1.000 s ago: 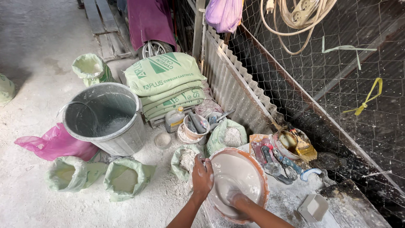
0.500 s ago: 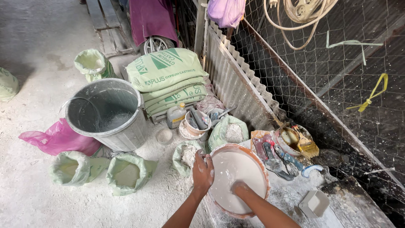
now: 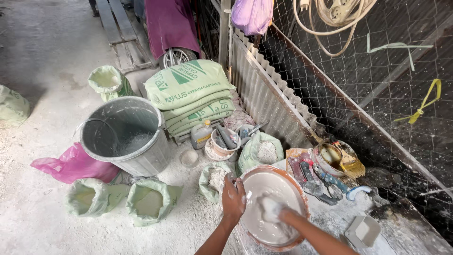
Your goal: The person mixes a white paste in a bucket with their hand, then uses a small rectangular tool to apply the paste into the grooves of a long ornate molding. The person repeatedly scoops paste and spreads it along the molding's surface.
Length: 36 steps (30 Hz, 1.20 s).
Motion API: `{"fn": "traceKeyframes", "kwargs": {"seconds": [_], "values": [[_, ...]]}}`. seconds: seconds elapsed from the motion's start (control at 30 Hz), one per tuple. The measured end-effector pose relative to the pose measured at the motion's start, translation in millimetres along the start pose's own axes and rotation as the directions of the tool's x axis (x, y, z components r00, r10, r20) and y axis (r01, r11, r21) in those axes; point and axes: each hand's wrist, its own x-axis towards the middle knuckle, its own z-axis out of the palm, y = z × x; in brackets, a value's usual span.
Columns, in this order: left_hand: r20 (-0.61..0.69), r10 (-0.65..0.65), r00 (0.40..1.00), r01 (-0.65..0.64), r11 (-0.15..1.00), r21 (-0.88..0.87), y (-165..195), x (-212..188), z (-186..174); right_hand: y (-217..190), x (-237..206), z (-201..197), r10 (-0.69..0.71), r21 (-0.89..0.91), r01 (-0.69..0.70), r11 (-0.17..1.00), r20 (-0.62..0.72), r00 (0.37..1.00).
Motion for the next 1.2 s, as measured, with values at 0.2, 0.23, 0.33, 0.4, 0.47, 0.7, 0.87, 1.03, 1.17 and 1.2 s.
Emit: {"fn": "traceKeyframes", "kwargs": {"seconds": [0.2, 0.23, 0.33, 0.4, 0.47, 0.7, 0.87, 1.03, 1.17, 1.2], "values": [[0.044, -0.224, 0.974, 0.225, 0.974, -0.016, 30, 3, -8, 35, -12, -3, 0.102, 0.004, -0.104, 0.995, 0.191, 0.976], [0.039, -0.225, 0.974, 0.226, 0.974, -0.016, 33, 4, -9, 37, -13, 1, 0.127, 0.011, -0.133, 0.991, 0.225, 0.966], [0.026, -0.21, 0.977, 0.211, 0.977, -0.027, 33, 4, -9, 25, -8, 16, 0.16, 0.042, -0.175, 0.984, 0.241, 0.957], [0.019, -0.186, 0.982, 0.187, 0.98, -0.064, 27, 2, -9, 12, -6, 24, 0.157, 0.056, -0.171, 0.984, 0.199, 0.967], [-0.009, -0.037, 0.999, 0.037, 0.997, -0.063, 20, 1, -8, -3, -6, 29, 0.14, 0.073, -0.151, 0.986, 0.137, 0.981], [0.017, -0.167, 0.986, 0.168, 0.978, -0.126, 17, -3, -6, -40, -13, 19, 0.027, 0.158, 0.014, 0.987, -0.252, 0.967], [-0.014, -0.135, 0.991, 0.134, 0.988, -0.078, 31, -2, -13, -40, -19, -4, 0.103, 0.158, -0.066, 0.985, -0.241, 0.965], [0.02, -0.142, 0.99, 0.143, 0.988, -0.066, 32, 1, -17, -54, -3, -18, 0.161, 0.217, -0.122, 0.969, -0.174, 0.972], [0.035, -0.127, 0.991, 0.129, 0.99, -0.053, 29, -1, -14, -65, 5, -10, 0.18, 0.299, -0.131, 0.945, -0.143, 0.973], [0.026, -0.123, 0.992, 0.124, 0.991, -0.058, 28, -1, -13, -65, 5, -6, 0.182, 0.318, -0.13, 0.939, -0.14, 0.973]]}}
